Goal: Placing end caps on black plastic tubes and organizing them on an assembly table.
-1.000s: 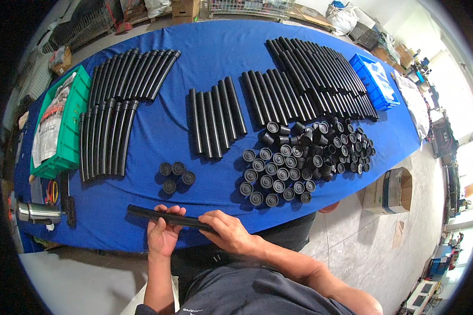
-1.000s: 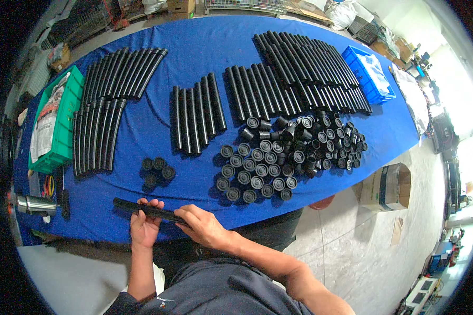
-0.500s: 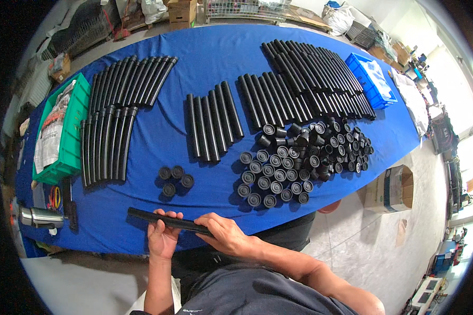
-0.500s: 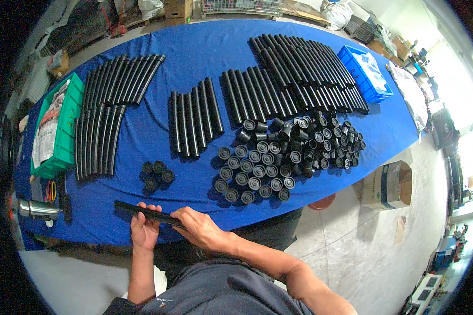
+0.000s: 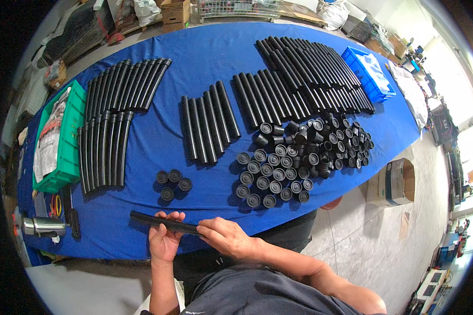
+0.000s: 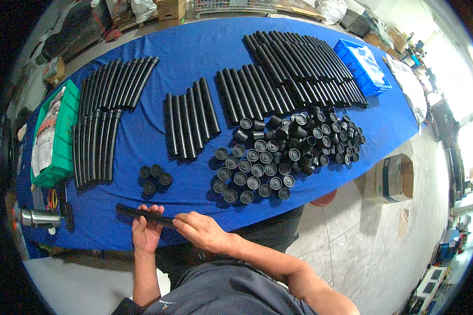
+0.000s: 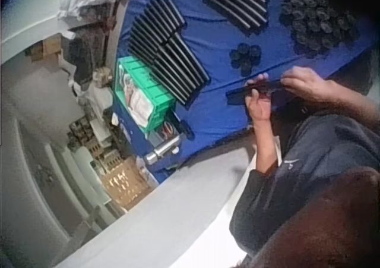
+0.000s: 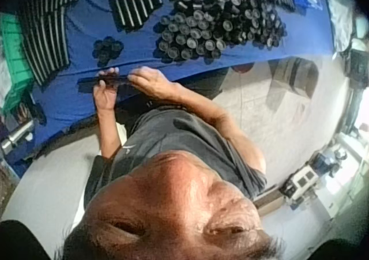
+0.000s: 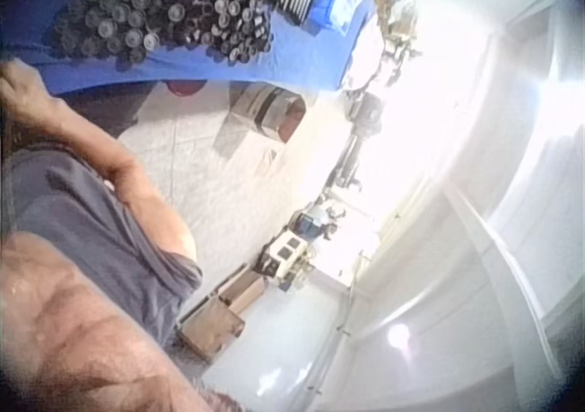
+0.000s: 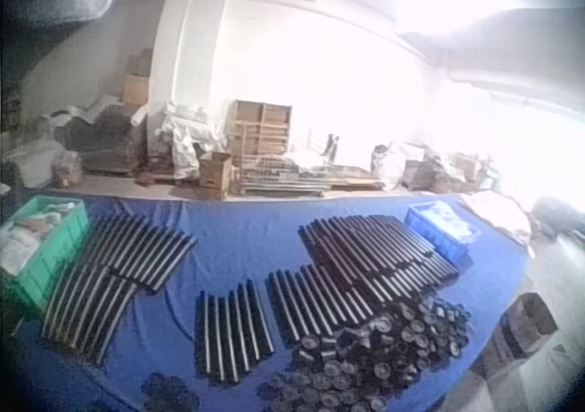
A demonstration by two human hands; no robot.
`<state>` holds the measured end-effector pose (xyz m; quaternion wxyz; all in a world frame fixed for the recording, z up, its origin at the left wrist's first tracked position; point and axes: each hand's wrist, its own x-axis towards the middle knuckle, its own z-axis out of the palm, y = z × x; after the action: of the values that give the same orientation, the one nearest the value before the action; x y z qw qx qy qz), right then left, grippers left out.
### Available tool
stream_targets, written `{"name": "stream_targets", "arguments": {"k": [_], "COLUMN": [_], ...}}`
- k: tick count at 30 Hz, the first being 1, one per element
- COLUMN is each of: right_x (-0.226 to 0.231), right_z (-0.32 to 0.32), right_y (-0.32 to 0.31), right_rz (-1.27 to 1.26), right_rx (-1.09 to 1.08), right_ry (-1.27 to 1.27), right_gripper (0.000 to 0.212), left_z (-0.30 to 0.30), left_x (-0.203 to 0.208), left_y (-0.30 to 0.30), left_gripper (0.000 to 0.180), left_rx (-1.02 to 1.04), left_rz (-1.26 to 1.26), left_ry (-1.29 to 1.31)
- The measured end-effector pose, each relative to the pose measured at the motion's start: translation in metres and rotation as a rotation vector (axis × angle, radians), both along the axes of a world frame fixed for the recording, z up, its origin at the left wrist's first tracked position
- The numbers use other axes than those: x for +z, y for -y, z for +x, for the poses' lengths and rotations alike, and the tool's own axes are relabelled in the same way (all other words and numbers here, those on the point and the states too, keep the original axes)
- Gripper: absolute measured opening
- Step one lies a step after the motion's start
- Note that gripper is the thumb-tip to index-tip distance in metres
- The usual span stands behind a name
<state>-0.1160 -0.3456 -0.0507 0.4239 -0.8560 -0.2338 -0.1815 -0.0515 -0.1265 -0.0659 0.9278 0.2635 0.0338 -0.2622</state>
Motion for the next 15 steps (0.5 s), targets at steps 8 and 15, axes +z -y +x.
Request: {"name": "stream_targets", "arguments": {"k": [8,15], "right_x": [0.019,0.032], "right_z": [0.003,0.011], "right_y": [0.000,0.004], "right_rz": [0.502,0.632], "right_rx": [-0.045,0.010], "right_ry": [-0.900,-1.050], "right_gripper": [0.041,0.039], "left_z": [0.001,0.001], "left_x": [0.000,-0.014], "left_y": [-0.001,-0.009], "left_gripper": [0.031,0.030], "left_rx": [-0.029,-0.016], "left_rz": [-0.017,-0.074], "left_ry": [0.032,0.040]}}
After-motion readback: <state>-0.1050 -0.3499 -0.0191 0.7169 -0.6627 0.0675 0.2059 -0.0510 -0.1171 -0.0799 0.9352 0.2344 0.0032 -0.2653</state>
